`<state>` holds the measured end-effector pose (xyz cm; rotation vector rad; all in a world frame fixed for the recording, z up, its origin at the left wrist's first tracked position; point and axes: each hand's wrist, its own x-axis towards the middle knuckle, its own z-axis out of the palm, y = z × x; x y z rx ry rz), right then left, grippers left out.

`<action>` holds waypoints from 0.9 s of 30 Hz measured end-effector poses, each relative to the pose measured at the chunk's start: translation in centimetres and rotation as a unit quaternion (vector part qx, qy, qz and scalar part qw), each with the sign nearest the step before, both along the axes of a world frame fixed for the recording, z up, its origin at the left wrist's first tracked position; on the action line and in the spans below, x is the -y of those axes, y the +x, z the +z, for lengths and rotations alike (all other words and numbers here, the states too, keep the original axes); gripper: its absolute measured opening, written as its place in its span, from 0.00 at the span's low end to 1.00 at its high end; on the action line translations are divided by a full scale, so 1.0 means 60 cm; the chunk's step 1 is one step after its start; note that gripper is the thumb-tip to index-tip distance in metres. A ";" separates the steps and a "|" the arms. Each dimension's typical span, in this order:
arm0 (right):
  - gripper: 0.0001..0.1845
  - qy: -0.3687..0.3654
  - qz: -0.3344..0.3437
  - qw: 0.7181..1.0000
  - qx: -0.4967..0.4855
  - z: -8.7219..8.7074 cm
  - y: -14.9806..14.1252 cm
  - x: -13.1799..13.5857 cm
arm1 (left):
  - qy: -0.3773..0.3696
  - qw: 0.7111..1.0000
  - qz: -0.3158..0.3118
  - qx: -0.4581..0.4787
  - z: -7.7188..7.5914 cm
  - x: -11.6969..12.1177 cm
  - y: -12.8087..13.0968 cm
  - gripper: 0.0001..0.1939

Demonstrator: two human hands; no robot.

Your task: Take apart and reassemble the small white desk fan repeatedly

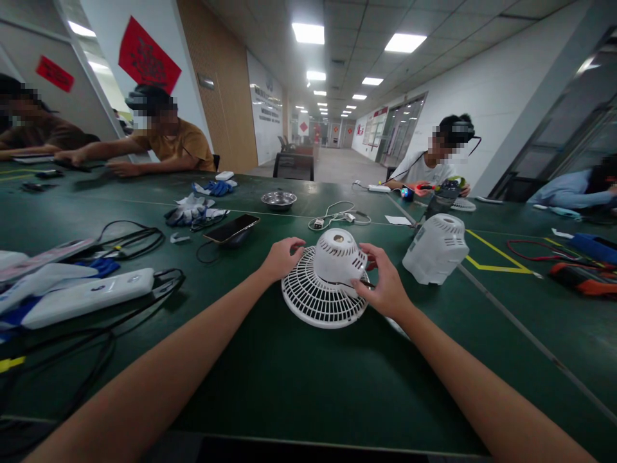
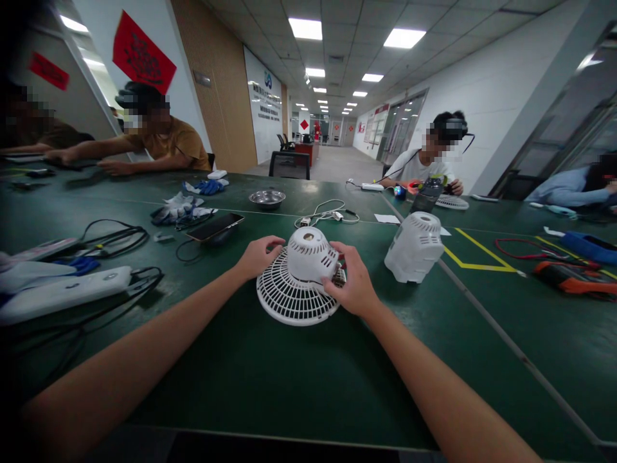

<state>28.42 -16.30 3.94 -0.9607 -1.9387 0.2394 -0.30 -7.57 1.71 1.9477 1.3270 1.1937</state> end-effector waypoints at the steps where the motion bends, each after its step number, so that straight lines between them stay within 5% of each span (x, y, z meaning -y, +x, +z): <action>1: 0.37 0.012 -0.001 1.000 0.005 0.000 0.001 0.000 | 0.034 0.999 -0.009 -0.020 0.007 0.005 0.001 0.14; 6: 0.36 0.015 0.005 1.000 -0.017 0.004 0.007 0.002 | 0.138 0.979 -0.082 -0.124 0.034 0.031 0.015 0.22; 11: 0.39 -0.074 0.032 0.992 -0.096 0.008 0.009 0.000 | 0.104 0.978 -0.121 -0.131 0.040 0.040 0.026 0.20; 17: 0.43 -0.144 0.049 0.987 -0.057 0.000 0.017 -0.009 | 0.082 0.981 -0.128 -0.120 0.043 0.053 0.033 0.21; 27: 0.43 -0.110 0.046 0.993 0.022 0.007 0.017 -0.002 | 0.075 0.968 -0.225 -0.082 0.057 0.076 0.043 0.43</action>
